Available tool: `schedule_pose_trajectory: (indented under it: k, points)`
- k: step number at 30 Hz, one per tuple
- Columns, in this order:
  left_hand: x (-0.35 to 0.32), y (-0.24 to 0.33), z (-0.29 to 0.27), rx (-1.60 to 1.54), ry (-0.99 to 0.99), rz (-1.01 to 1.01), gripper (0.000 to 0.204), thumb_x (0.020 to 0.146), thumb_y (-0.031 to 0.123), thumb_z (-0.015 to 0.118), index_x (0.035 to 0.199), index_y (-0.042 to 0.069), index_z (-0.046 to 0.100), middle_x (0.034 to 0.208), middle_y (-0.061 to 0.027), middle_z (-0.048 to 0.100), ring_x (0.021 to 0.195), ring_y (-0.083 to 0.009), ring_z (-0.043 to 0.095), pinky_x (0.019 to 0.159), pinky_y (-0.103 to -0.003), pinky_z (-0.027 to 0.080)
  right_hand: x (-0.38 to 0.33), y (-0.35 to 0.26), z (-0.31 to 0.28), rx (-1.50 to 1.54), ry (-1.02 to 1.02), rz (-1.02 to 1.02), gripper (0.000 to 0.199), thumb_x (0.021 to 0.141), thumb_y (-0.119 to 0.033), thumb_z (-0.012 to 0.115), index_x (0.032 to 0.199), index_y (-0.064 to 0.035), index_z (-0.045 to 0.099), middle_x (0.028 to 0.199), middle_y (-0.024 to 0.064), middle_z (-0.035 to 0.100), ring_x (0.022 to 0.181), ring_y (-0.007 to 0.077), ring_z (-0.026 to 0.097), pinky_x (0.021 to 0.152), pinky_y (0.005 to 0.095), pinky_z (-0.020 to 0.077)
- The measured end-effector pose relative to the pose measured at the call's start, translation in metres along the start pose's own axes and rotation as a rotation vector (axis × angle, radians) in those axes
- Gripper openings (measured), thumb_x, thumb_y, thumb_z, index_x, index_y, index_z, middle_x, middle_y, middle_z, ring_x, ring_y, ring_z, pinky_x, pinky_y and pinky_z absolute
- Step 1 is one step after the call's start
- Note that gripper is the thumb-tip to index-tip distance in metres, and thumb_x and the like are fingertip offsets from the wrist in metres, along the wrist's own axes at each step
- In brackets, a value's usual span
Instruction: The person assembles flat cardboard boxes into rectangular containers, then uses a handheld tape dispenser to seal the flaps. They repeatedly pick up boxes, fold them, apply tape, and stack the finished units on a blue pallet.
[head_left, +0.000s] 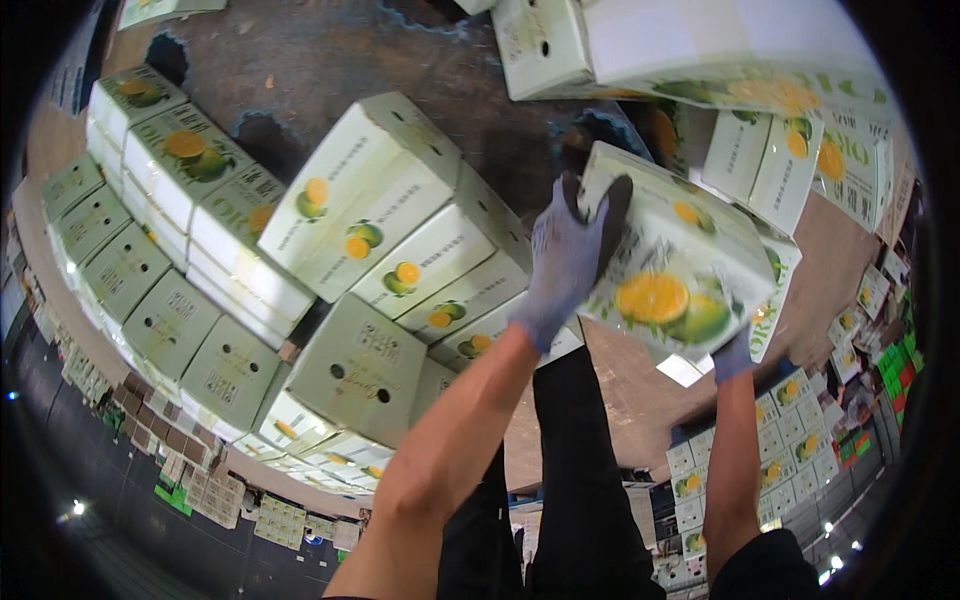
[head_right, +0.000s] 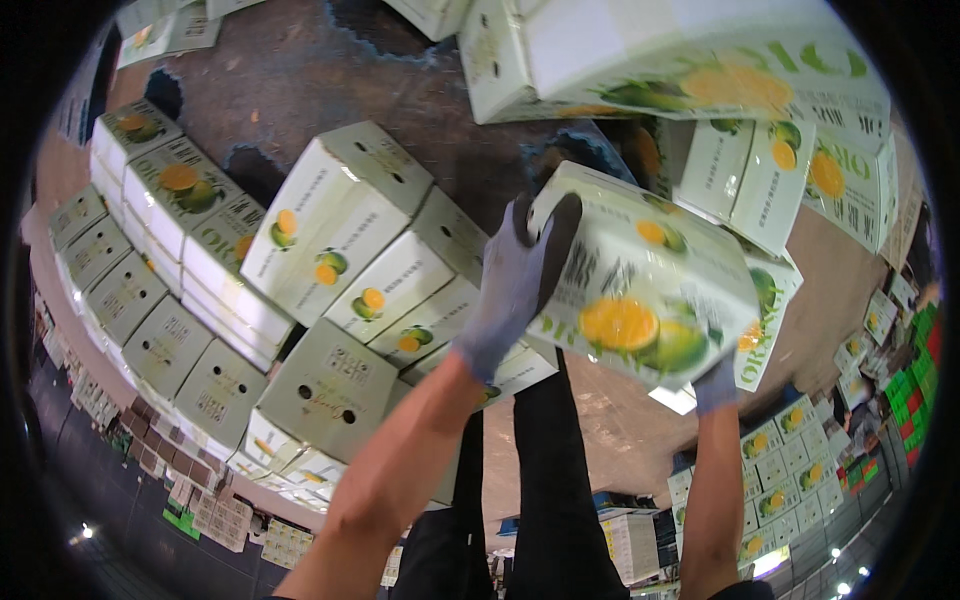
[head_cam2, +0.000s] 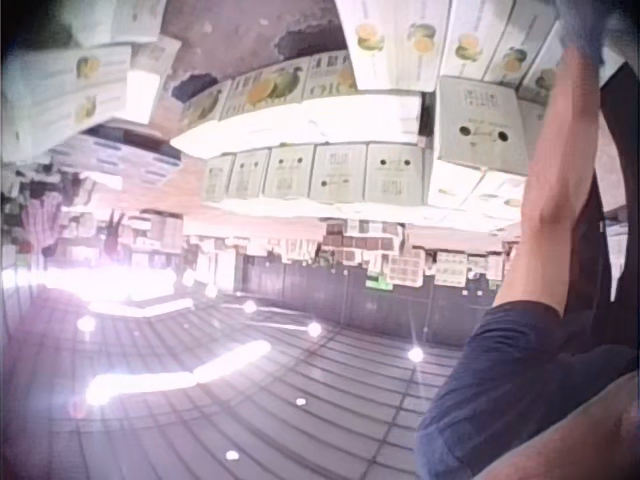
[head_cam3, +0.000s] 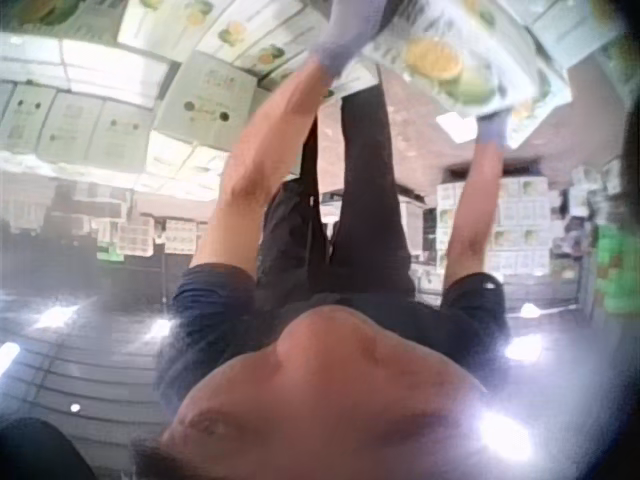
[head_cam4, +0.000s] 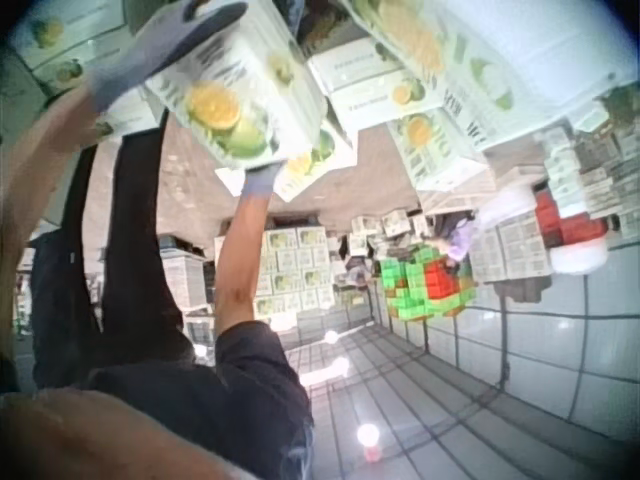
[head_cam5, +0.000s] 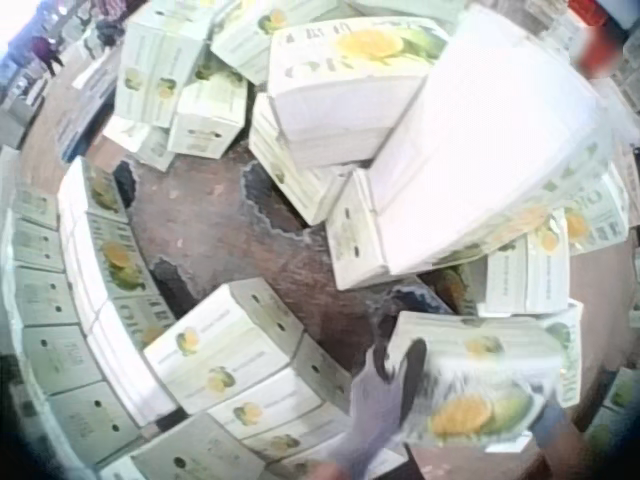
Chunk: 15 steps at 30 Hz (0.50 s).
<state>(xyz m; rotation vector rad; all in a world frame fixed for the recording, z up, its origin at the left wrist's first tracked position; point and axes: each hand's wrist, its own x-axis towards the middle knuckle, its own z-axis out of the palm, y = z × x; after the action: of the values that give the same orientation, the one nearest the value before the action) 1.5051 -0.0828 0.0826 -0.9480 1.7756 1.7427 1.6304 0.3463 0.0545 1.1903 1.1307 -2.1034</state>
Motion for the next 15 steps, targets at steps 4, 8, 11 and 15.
schedule_pose_trajectory:
  k: [4, 8, 11, 15]
  points:
    - [-0.097, 0.077, -0.077, -0.342, 0.049, 0.064, 0.044, 0.101, 0.027, 0.074, 0.133, 0.002, 0.058, 0.122, -0.0058, 0.065, 0.11, -0.0127, 0.06, 0.095, -0.03, 0.051, -0.074, -0.026, 0.039, -0.329, -0.219, -0.239, 0.066, 0.112, -0.042, 0.043, 0.163, -0.0027, 0.029, 0.165, 0.0191, 0.038, 0.148, 0.0355, 0.042, 0.123, 0.0491, 0.0375]
    - [-0.142, 0.117, -0.187, -0.327, 0.308, 0.199, 0.06, 0.09, 0.011, 0.075, 0.145, 0.002, 0.052, 0.131, -0.011, 0.063, 0.114, -0.0197, 0.065, 0.096, -0.034, 0.057, -0.046, -0.055, 0.198, -0.19, -0.144, -0.262, 0.062, 0.114, -0.04, 0.039, 0.163, -0.0026, 0.03, 0.164, 0.0145, 0.04, 0.148, 0.0278, 0.041, 0.124, 0.0438, 0.0356]
    - [-0.136, 0.119, -0.256, -0.471, 0.556, 0.384, 0.065, 0.094, 0.017, 0.073, 0.153, 0.003, 0.048, 0.138, -0.0115, 0.062, 0.119, -0.0204, 0.062, 0.102, -0.035, 0.053, 0.016, -0.05, 0.381, -0.261, -0.386, -0.268, 0.059, 0.116, -0.039, 0.036, 0.163, -0.0026, 0.03, 0.163, 0.0112, 0.041, 0.148, 0.022, 0.041, 0.125, 0.0398, 0.0342]
    - [-0.084, 0.091, -0.354, -0.373, 0.544, 0.539, 0.047, 0.105, 0.006, 0.06, 0.152, 0.007, 0.053, 0.144, -0.015, 0.06, 0.129, -0.0257, 0.06, 0.103, -0.037, 0.054, 0.063, 0.002, 0.613, -0.962, -0.94, -0.915, 0.056, 0.106, -0.041, 0.057, 0.146, -0.0029, 0.055, 0.136, 0.0135, 0.065, 0.118, 0.0216, 0.065, 0.1, 0.0365, 0.0536]
